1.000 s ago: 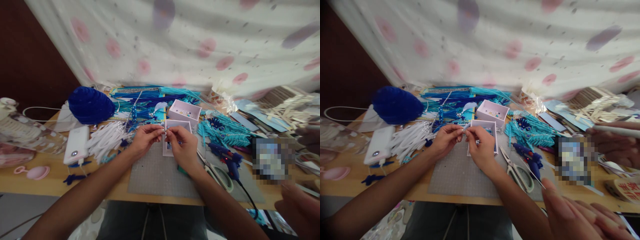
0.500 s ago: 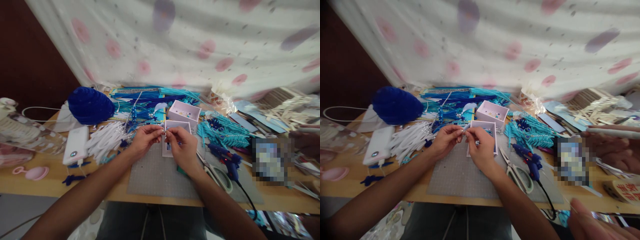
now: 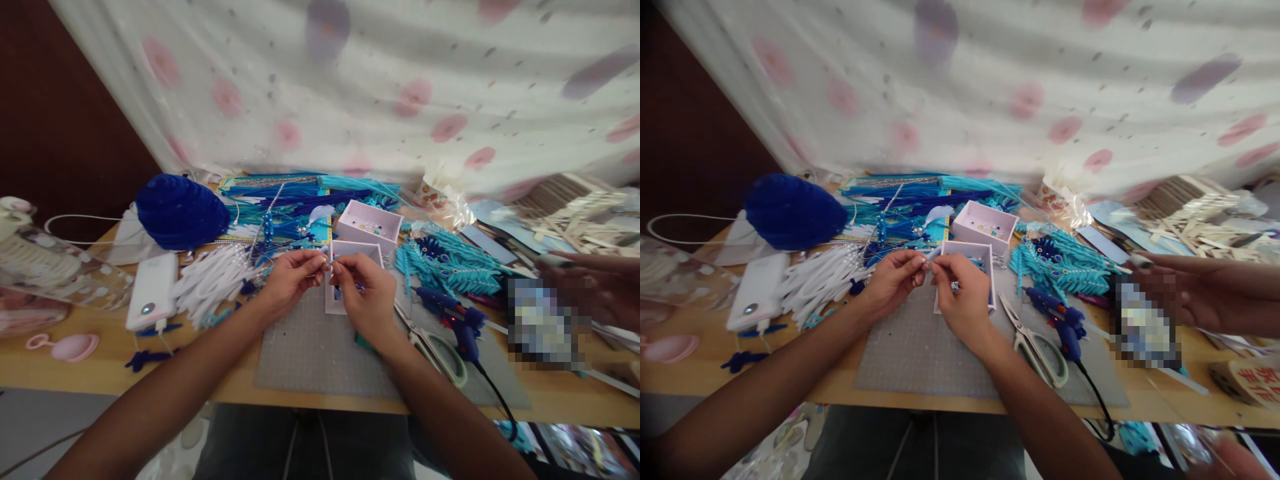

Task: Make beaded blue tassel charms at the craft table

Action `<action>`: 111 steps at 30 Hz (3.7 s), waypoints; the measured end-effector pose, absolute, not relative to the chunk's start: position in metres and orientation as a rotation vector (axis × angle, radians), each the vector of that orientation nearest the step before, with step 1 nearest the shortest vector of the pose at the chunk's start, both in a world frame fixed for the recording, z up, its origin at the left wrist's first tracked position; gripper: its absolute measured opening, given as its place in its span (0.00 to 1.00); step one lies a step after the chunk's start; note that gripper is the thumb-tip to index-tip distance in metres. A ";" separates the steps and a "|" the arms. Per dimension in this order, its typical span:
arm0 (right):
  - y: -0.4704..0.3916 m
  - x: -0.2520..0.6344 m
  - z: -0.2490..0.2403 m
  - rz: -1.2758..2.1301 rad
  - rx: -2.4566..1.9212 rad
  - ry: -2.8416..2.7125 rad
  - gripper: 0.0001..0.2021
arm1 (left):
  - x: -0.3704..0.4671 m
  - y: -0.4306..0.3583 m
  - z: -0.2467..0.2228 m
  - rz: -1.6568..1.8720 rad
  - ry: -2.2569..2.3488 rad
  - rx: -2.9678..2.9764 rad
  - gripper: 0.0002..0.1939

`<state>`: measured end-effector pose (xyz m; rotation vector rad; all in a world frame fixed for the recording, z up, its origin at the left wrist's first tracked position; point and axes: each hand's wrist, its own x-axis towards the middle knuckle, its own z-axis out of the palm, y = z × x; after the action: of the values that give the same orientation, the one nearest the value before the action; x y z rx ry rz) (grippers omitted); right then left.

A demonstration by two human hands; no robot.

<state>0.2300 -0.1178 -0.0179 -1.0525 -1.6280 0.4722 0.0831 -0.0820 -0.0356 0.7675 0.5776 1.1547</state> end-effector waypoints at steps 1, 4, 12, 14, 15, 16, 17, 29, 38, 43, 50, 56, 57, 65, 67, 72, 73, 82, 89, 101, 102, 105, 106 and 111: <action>-0.118 0.230 -0.018 0.467 -1.052 -1.631 0.06 | 0.083 -0.082 -0.036 1.149 0.568 0.768 0.15; -0.119 0.230 -0.018 0.456 -1.044 -1.643 0.06 | 0.083 -0.081 -0.037 1.140 0.552 0.771 0.16; -0.118 0.229 -0.019 0.449 -1.048 -1.647 0.06 | 0.084 -0.082 -0.039 1.141 0.562 0.775 0.16; -0.118 0.229 -0.019 0.454 -1.047 -1.647 0.06 | 0.084 -0.082 -0.039 1.143 0.567 0.771 0.16; -0.118 0.229 -0.019 0.457 -1.045 -1.647 0.06 | 0.084 -0.082 -0.039 1.146 0.567 0.769 0.16; -0.118 0.229 -0.019 0.458 -1.045 -1.647 0.06 | 0.084 -0.082 -0.039 1.147 0.568 0.769 0.16; -0.118 0.229 -0.018 0.459 -1.044 -1.647 0.06 | 0.084 -0.082 -0.039 1.147 0.570 0.772 0.16; -0.119 0.230 -0.018 0.450 -1.095 -1.654 0.06 | 0.083 -0.082 -0.037 1.167 0.599 0.787 0.17; -0.118 0.229 -0.019 0.478 -1.076 -1.634 0.06 | 0.083 -0.082 -0.038 1.164 0.591 0.797 0.17; -0.119 0.230 -0.019 0.475 -1.087 -1.637 0.06 | 0.083 -0.083 -0.038 1.168 0.594 0.800 0.16; -0.118 0.230 -0.019 0.463 -1.091 -1.636 0.06 | 0.082 -0.082 -0.039 1.202 0.644 0.845 0.17; -0.118 0.230 -0.020 0.352 -1.098 -1.681 0.06 | 0.082 -0.081 -0.036 1.228 0.665 0.827 0.17; -0.118 0.230 -0.020 0.338 -1.099 -1.691 0.06 | 0.083 -0.081 -0.036 1.228 0.661 0.821 0.17; -0.118 0.230 -0.022 0.361 -1.112 -1.691 0.06 | 0.084 -0.082 -0.037 1.210 0.635 0.791 0.17; -0.118 0.231 -0.022 0.377 -1.114 -1.682 0.06 | 0.084 -0.082 -0.037 1.208 0.634 0.793 0.17; -0.118 0.230 -0.021 0.412 -1.101 -1.667 0.06 | 0.084 -0.081 -0.037 1.205 0.643 0.792 0.17; -0.118 0.230 -0.021 0.415 -1.097 -1.668 0.06 | 0.084 -0.081 -0.037 1.206 0.644 0.793 0.17; -0.119 0.230 -0.019 0.444 -1.098 -1.660 0.07 | 0.084 -0.082 -0.036 1.209 0.645 0.787 0.17; -0.119 0.230 -0.018 0.436 -1.089 -1.667 0.07 | 0.084 -0.082 -0.037 1.211 0.629 0.804 0.16; -0.119 0.230 -0.018 0.438 -1.073 -1.671 0.06 | 0.084 -0.081 -0.038 1.218 0.641 0.830 0.17; -0.119 0.230 -0.018 0.437 -1.072 -1.672 0.06 | 0.084 -0.081 -0.038 1.215 0.640 0.832 0.17; -0.118 0.230 -0.019 0.436 -1.073 -1.670 0.06 | 0.084 -0.081 -0.039 1.209 0.641 0.830 0.17; -0.118 0.230 -0.019 0.433 -1.073 -1.670 0.06 | 0.084 -0.081 -0.039 1.207 0.640 0.829 0.17; -0.118 0.230 -0.019 0.419 -1.071 -1.682 0.06 | 0.084 -0.081 -0.039 1.200 0.629 0.830 0.17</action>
<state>0.2302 -0.1179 -0.0189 -1.0707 -1.6815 0.4191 0.0838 -0.0807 -0.0395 0.8296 0.6293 1.1999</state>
